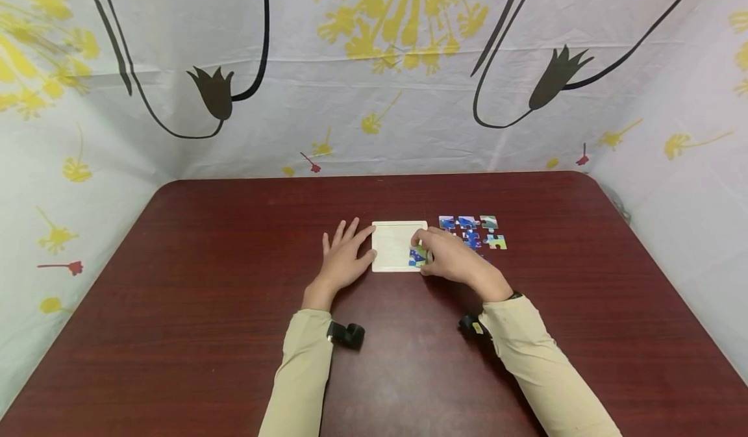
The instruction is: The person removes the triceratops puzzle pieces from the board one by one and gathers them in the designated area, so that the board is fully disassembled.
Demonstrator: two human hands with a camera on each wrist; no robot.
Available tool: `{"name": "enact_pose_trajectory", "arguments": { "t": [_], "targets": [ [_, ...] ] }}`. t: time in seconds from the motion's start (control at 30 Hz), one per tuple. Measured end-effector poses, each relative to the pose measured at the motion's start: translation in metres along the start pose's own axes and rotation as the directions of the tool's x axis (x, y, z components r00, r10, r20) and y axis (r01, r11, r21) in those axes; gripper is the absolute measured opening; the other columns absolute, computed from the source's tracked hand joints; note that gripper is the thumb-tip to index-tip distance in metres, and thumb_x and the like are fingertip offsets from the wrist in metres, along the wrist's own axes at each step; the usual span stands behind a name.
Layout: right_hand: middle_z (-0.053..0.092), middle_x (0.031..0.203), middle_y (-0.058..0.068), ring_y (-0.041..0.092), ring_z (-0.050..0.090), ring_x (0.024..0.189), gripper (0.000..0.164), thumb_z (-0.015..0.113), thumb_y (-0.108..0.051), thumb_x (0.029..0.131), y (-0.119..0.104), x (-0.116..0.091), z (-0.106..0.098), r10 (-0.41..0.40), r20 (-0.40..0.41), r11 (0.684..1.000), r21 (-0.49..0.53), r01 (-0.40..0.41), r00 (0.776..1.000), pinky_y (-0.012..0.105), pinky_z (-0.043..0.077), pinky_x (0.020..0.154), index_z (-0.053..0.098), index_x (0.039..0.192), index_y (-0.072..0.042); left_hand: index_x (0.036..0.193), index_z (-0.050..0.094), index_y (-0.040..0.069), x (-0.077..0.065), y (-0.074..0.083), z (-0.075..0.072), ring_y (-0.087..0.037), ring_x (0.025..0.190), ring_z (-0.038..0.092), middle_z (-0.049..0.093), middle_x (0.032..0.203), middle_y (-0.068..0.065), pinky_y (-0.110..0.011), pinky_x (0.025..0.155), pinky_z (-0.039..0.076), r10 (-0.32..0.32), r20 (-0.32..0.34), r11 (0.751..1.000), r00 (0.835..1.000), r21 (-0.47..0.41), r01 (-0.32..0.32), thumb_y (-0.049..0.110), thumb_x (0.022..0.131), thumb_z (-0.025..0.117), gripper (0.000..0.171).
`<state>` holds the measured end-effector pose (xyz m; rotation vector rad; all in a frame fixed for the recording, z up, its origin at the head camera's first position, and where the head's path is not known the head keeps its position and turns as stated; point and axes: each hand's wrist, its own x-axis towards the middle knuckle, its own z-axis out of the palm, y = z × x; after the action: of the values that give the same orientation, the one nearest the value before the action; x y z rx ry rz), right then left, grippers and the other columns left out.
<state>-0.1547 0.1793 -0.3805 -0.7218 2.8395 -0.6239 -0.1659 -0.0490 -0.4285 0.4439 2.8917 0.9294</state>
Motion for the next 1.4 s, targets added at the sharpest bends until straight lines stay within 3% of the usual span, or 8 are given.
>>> {"name": "enact_pose_trajectory", "arguments": {
  "t": [0.6,0.77,1.1,1.4],
  "targets": [
    [0.059,0.094,0.008,0.019,0.053,0.076,0.042,0.074,-0.009,0.076,0.003,-0.002,-0.009,-0.023,-0.021,1.000,0.000,0.023,1.000,0.036,0.045,0.070,0.059,0.115,0.000,0.142,0.041,0.024,0.001,0.000,0.001,-0.027,0.141,0.004,0.019,0.153,-0.006,-0.055,0.106,-0.006,0.010,0.003,1.000,1.000,-0.001,-0.010,0.034,0.093,0.053,0.052],
    [0.062,0.097,0.011,0.023,0.058,0.084,0.045,0.073,-0.007,0.076,0.008,-0.005,-0.017,-0.024,-0.023,1.000,0.015,0.025,0.999,0.039,0.047,0.074,0.056,0.118,0.002,0.142,0.041,0.024,-0.001,0.000,0.000,-0.027,0.141,0.003,0.019,0.153,-0.006,-0.055,0.106,-0.007,0.011,0.003,1.000,1.000,-0.008,-0.011,0.033,0.093,0.053,0.052],
    [0.063,0.097,0.014,0.025,0.058,0.083,0.039,0.069,-0.002,0.076,0.031,-0.019,-0.044,0.057,-0.075,0.997,0.052,-0.054,0.996,0.039,0.046,0.069,0.059,0.112,0.005,0.143,0.040,0.024,-0.001,0.001,-0.002,-0.026,0.141,0.003,0.018,0.153,-0.006,-0.055,0.106,-0.007,0.004,0.011,1.000,1.000,-0.008,-0.004,0.033,0.093,0.052,0.052],
    [0.062,0.098,0.018,0.029,0.058,0.084,0.036,0.070,-0.003,0.076,0.046,-0.032,-0.059,0.149,-0.049,0.987,0.075,-0.145,0.988,0.042,0.047,0.070,0.059,0.109,0.005,0.143,0.041,0.024,-0.002,0.001,-0.002,-0.027,0.141,0.004,0.019,0.153,-0.006,-0.055,0.106,-0.007,0.011,0.003,1.000,1.000,-0.006,-0.011,0.033,0.093,0.053,0.052]
  ]
}}
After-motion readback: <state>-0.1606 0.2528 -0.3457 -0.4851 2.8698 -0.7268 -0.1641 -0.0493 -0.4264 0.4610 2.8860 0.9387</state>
